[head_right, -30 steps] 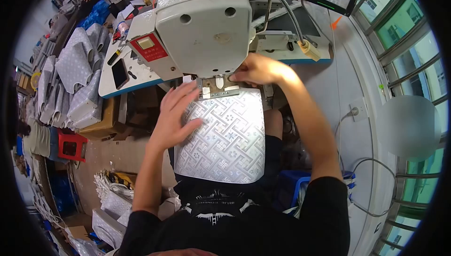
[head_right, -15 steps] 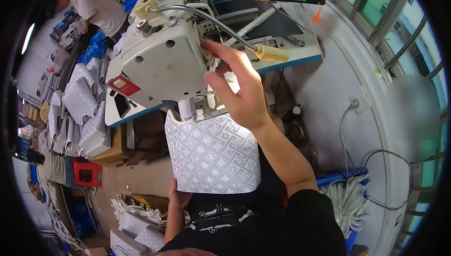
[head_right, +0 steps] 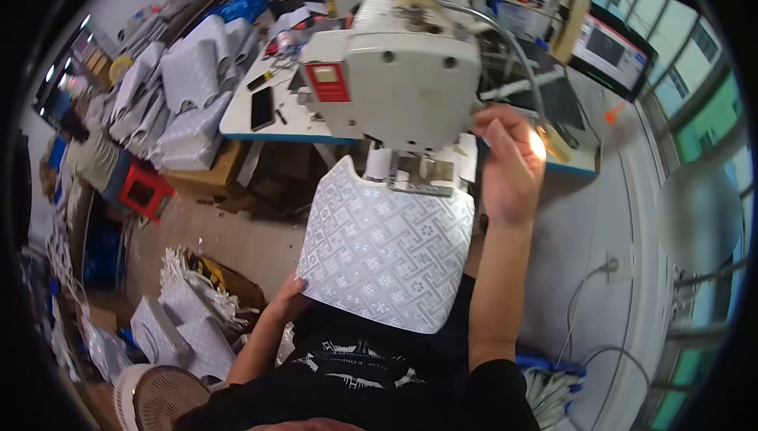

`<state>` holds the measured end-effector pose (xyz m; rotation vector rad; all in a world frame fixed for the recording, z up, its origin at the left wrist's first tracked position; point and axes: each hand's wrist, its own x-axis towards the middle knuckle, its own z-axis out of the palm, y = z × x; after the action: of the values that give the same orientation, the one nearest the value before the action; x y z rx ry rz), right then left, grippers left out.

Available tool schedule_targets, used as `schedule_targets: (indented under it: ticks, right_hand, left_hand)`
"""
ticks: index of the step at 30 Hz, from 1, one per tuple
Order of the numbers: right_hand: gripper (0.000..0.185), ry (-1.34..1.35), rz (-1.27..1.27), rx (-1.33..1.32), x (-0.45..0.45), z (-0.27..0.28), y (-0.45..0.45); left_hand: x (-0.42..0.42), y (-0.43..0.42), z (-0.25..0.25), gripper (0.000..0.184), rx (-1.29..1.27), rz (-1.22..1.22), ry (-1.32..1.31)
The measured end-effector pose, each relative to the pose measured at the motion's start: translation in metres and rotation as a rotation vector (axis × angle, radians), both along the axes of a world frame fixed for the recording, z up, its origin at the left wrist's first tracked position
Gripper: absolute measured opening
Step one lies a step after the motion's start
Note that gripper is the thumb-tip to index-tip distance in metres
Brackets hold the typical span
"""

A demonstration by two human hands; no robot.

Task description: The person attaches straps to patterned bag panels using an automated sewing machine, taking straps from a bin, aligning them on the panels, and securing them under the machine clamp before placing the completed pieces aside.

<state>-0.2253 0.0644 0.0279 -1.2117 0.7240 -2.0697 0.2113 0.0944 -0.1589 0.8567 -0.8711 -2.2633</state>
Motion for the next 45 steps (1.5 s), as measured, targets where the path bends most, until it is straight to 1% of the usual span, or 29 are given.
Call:
schedule_targets:
  ticks: [1, 4, 5, 7, 8, 10, 11, 14, 15, 18, 19, 21, 22, 23, 25, 26, 28, 29, 32, 34, 36, 37, 38, 39, 42, 44, 45]
  right_hand:
    - [0.031, 0.002, 0.028, -0.001, 0.006, 0.007, -0.002]
    - [0.019, -0.046, -0.114, 0.115, 0.017, 0.035, 0.003]
    - [0.019, -0.036, -0.101, 0.112, 0.012, 0.026, 0.002]
    - [0.012, 0.256, 0.090, -0.190, -0.011, -0.003, 0.000]
    - [0.012, 0.269, 0.110, -0.198, -0.015, -0.009, 0.001]
    - [0.012, 0.411, 0.059, -0.275, -0.018, -0.016, 0.002]
    - [0.012, 0.416, 0.067, -0.277, -0.014, -0.011, 0.002]
    - [0.011, 0.381, -0.176, -0.079, 0.000, -0.005, 0.019]
    - [0.011, 0.378, -0.190, -0.069, 0.002, -0.007, 0.022]
    - [0.017, 0.596, -0.219, -0.215, 0.006, -0.010, 0.026]
    - [0.017, 0.592, -0.255, -0.183, 0.013, -0.016, 0.032]
    - [0.030, 0.233, -0.429, 0.261, 0.025, -0.034, 0.044]
    - [0.034, 0.263, -0.413, 0.409, 0.022, -0.048, 0.047]
    - [0.038, 0.282, -0.396, 0.550, 0.019, -0.061, 0.052]
    - [0.034, 0.285, -0.332, 0.692, 0.024, -0.072, 0.065]
    - [0.034, 0.273, -0.381, 0.704, 0.017, -0.076, 0.074]
    - [0.025, 0.778, -0.327, 0.610, 0.004, -0.081, 0.086]
    - [0.025, 0.771, -0.336, 0.618, 0.002, -0.083, 0.090]
    - [0.016, 0.339, -0.193, 0.824, -0.003, -0.085, 0.100]
    - [0.015, 0.325, -0.213, 0.773, -0.026, -0.107, 0.126]
    - [0.015, 0.320, -0.214, 0.730, -0.057, -0.134, 0.158]
    - [0.014, 0.240, -0.083, 0.759, -0.074, -0.147, 0.176]
    - [0.013, 0.157, 0.050, 0.785, -0.083, -0.153, 0.184]
    - [0.013, 0.155, 0.059, 0.786, -0.084, -0.149, 0.180]
    - [0.018, 0.327, 0.150, 0.944, -0.112, -0.127, 0.149]
    - [0.020, 0.242, -0.064, 0.878, -0.143, -0.131, 0.105]
    - [0.019, 0.468, -0.266, 0.914, -0.190, -0.160, 0.077]
  left_hand:
    - [0.000, 0.000, 0.003, 0.109, -0.009, -0.012, -0.027]
    - [0.003, 0.000, 0.010, 0.109, -0.025, -0.022, -0.060]
    - [0.001, -0.001, 0.012, 0.108, -0.039, -0.034, -0.059]
    - [-0.003, -0.002, 0.015, 0.108, -0.063, -0.025, -0.038]
    - [-0.003, -0.001, 0.018, 0.107, -0.071, -0.024, -0.036]
    - [-0.006, -0.003, 0.021, 0.105, -0.090, -0.029, -0.034]
    - [-0.006, -0.005, 0.019, 0.105, -0.091, -0.021, -0.029]
    - [-0.004, -0.004, 0.013, 0.110, -0.054, -0.035, -0.047]
    - [-0.005, -0.005, 0.014, 0.110, -0.048, -0.050, -0.051]
    - [-0.006, -0.004, 0.018, 0.103, -0.090, -0.012, -0.036]
    - [-0.003, -0.002, 0.019, 0.103, -0.072, -0.055, -0.044]
    - [-0.002, 0.004, 0.015, 0.102, -0.063, 0.012, -0.090]
    - [-0.005, 0.007, 0.013, 0.102, -0.061, 0.034, -0.110]
    - [-0.007, 0.011, 0.014, 0.102, -0.048, -0.037, -0.108]
    - [-0.009, 0.018, 0.018, 0.103, -0.056, 0.100, -0.171]
    - [-0.010, 0.018, 0.020, 0.103, -0.055, 0.049, -0.165]
    - [-0.007, 0.024, 0.025, 0.103, -0.112, -0.026, -0.218]
    - [-0.005, 0.025, 0.029, 0.103, -0.142, -0.046, -0.248]
    - [-0.013, 0.034, 0.045, 0.100, -0.158, -0.095, -0.268]
    - [-0.026, 0.034, 0.051, 0.098, -0.176, -0.118, -0.265]
    - [-0.043, 0.034, 0.056, 0.103, -0.290, -0.261, -0.305]
    - [-0.049, 0.036, 0.057, 0.105, -0.340, -0.329, -0.328]
    - [-0.053, 0.036, 0.056, 0.105, -0.333, -0.316, -0.331]
    - [-0.056, 0.035, 0.051, 0.108, -0.365, -0.342, -0.344]
    - [-0.068, 0.025, 0.035, 0.113, -0.450, -0.392, -0.373]
    - [-0.071, 0.020, 0.028, 0.116, -0.546, -0.443, -0.400]
    - [-0.068, 0.019, 0.029, 0.118, -0.590, -0.435, -0.431]
